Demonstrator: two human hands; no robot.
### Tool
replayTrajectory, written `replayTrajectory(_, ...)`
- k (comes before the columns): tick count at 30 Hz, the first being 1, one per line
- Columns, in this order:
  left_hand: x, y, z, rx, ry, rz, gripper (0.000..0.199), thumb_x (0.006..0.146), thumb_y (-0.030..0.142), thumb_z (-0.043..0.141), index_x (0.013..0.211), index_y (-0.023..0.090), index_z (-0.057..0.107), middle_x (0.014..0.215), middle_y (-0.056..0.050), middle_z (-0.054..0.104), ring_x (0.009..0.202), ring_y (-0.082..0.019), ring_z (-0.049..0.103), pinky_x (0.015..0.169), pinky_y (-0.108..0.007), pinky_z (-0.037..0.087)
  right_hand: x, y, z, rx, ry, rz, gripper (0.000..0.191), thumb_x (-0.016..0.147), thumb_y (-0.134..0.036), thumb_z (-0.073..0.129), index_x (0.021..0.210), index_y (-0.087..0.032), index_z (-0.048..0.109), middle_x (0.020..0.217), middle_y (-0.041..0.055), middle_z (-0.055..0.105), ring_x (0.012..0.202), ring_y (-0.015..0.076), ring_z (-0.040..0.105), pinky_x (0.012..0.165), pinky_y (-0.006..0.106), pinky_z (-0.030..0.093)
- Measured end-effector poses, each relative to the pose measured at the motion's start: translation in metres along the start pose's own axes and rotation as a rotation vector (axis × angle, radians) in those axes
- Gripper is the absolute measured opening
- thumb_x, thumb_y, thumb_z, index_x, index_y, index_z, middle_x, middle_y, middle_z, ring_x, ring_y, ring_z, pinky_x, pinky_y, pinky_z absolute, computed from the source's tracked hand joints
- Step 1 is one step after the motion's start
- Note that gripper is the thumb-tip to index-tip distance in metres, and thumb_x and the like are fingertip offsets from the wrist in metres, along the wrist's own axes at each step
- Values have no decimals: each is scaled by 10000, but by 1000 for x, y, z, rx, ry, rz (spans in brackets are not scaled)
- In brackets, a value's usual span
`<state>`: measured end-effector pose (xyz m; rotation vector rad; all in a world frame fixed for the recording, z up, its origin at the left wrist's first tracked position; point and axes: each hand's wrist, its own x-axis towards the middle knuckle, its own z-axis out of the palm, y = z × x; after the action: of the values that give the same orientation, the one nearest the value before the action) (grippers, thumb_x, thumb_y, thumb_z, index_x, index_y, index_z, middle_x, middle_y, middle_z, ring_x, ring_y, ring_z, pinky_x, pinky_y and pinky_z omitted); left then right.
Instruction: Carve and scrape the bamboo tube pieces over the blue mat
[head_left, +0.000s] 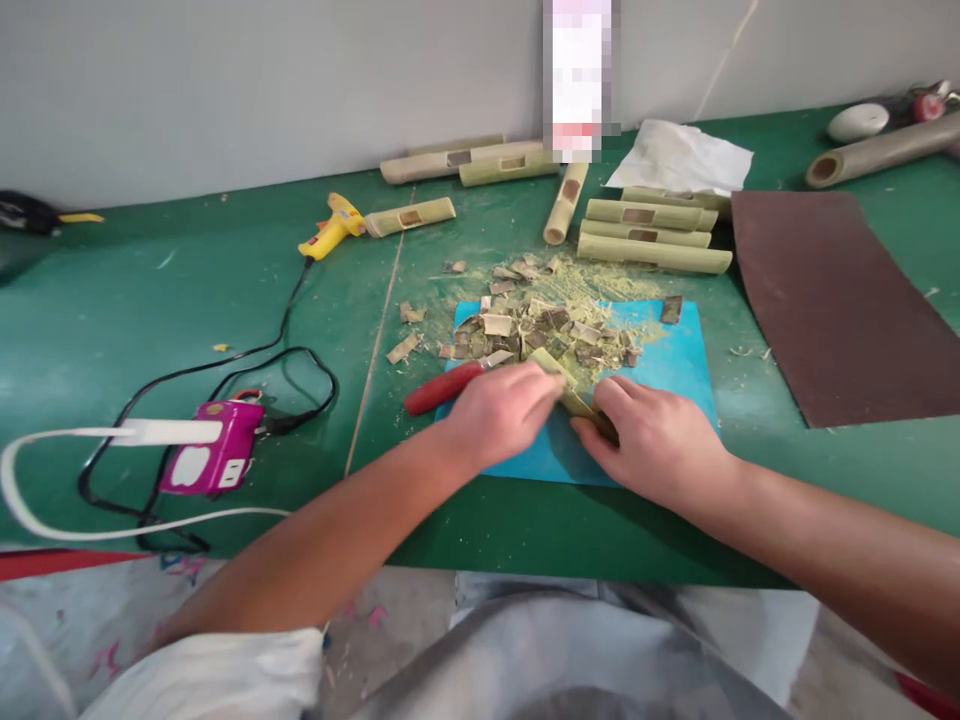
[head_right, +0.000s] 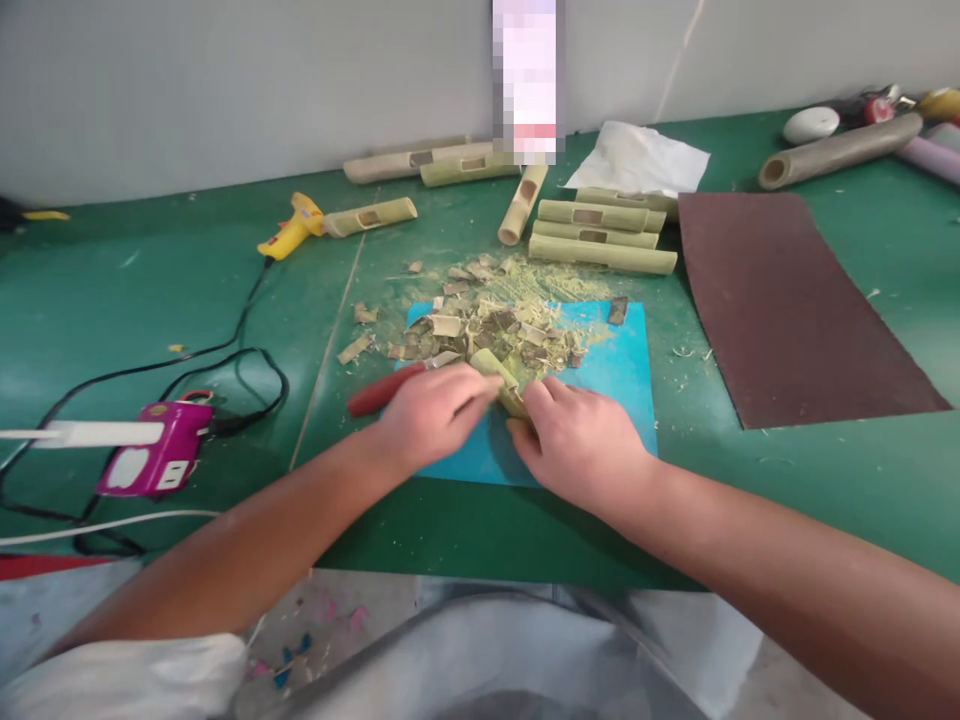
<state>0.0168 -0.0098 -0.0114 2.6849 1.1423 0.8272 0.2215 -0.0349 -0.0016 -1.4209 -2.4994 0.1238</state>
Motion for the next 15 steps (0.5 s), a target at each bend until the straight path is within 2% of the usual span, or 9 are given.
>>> replayTrajectory(2, 0, -1, 0, 3, 39, -22, 209, 986, 213, 453, 943, 134, 642, 815, -53, 686, 778, -145, 664, 736, -249, 536, 0, 0, 0, -1, 24, -5, 198, 869, -318, 475, 731, -187, 528, 647, 9, 566, 518, 113, 430, 508, 288, 174)
replayTrajectory(6, 0, 0, 0, -6, -15, 9, 206, 984, 224, 463, 931, 143, 645, 758, -36, 670, 733, -138, 658, 705, -238, 528, -1, 0, 0, 8, 36, -27, 195, 871, -291, 455, 726, -186, 532, 644, 6, 570, 516, 113, 437, 509, 292, 185)
replayTrajectory(9, 0, 2, 0, 21, 28, -23, 220, 989, 212, 445, 921, 141, 641, 764, -42, 668, 739, -141, 656, 707, -243, 525, -2, 0, 1, 3, 14, -10, 181, 873, -287, 459, 750, -185, 543, 672, 6, 584, 532, 115, 459, 509, 296, 186)
replayTrajectory(12, -1, 3, 1, 32, -21, 14, 229, 988, 214, 442, 911, 142, 644, 727, -32, 651, 697, -138, 645, 665, -235, 516, -2, 0, 2, 10, 16, -23, 184, 878, -284, 462, 747, -184, 544, 671, 6, 585, 532, 113, 463, 510, 292, 192)
replayTrajectory(15, 0, 1, 2, 59, 10, -14, 224, 990, 203, 437, 922, 135, 640, 783, -47, 673, 751, -144, 659, 714, -246, 527, -2, -1, 1, 7, 43, -27, 186, 877, -282, 465, 738, -184, 542, 655, 4, 577, 524, 111, 459, 505, 287, 190)
